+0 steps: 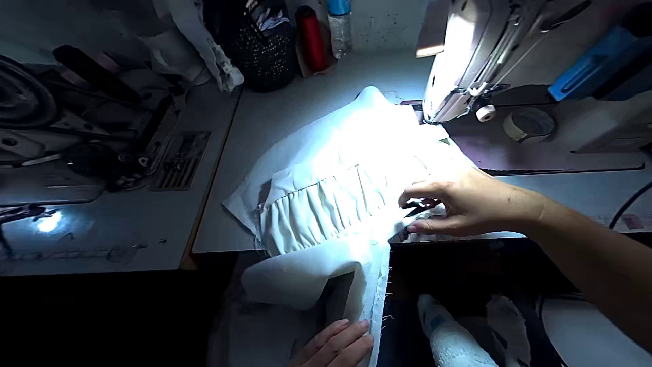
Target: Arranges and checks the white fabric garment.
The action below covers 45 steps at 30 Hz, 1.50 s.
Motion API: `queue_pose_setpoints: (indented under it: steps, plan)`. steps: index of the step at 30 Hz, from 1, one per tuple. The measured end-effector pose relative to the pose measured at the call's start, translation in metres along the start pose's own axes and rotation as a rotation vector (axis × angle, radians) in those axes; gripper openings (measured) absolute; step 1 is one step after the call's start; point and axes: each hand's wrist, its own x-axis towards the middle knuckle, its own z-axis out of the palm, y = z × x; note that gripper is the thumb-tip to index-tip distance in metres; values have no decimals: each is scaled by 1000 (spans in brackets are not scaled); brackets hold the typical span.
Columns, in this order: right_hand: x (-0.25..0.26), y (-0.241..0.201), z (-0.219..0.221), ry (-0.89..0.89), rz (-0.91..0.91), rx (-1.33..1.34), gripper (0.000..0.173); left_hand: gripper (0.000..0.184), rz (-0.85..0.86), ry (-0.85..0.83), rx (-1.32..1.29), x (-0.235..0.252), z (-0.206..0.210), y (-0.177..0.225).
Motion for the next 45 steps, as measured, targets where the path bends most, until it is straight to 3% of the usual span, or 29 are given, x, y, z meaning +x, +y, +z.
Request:
queue_pose_setpoints:
  steps: [2, 5, 14, 18, 22, 45]
  plan:
    - [3, -17, -1, 47, 12, 330, 28, 16, 28, -30, -102, 14, 3, 2]
    - [12, -14, 26, -107, 11, 635, 22, 17, 1, -42, -28, 30, -3, 9]
    - [25, 3, 47, -318, -175, 557, 17, 30, -44, 0, 247, 26, -19, -10]
    - [23, 5, 44, -305, -207, 519, 15, 25, -119, 87, 264, 28, -15, -16]
    - [24, 7, 47, -278, -250, 415, 16, 17, -72, 68, 289, 26, -21, -25]
    - [25, 3, 45, -281, -283, 112, 22, 19, -25, 106, 309, 34, -38, -32]
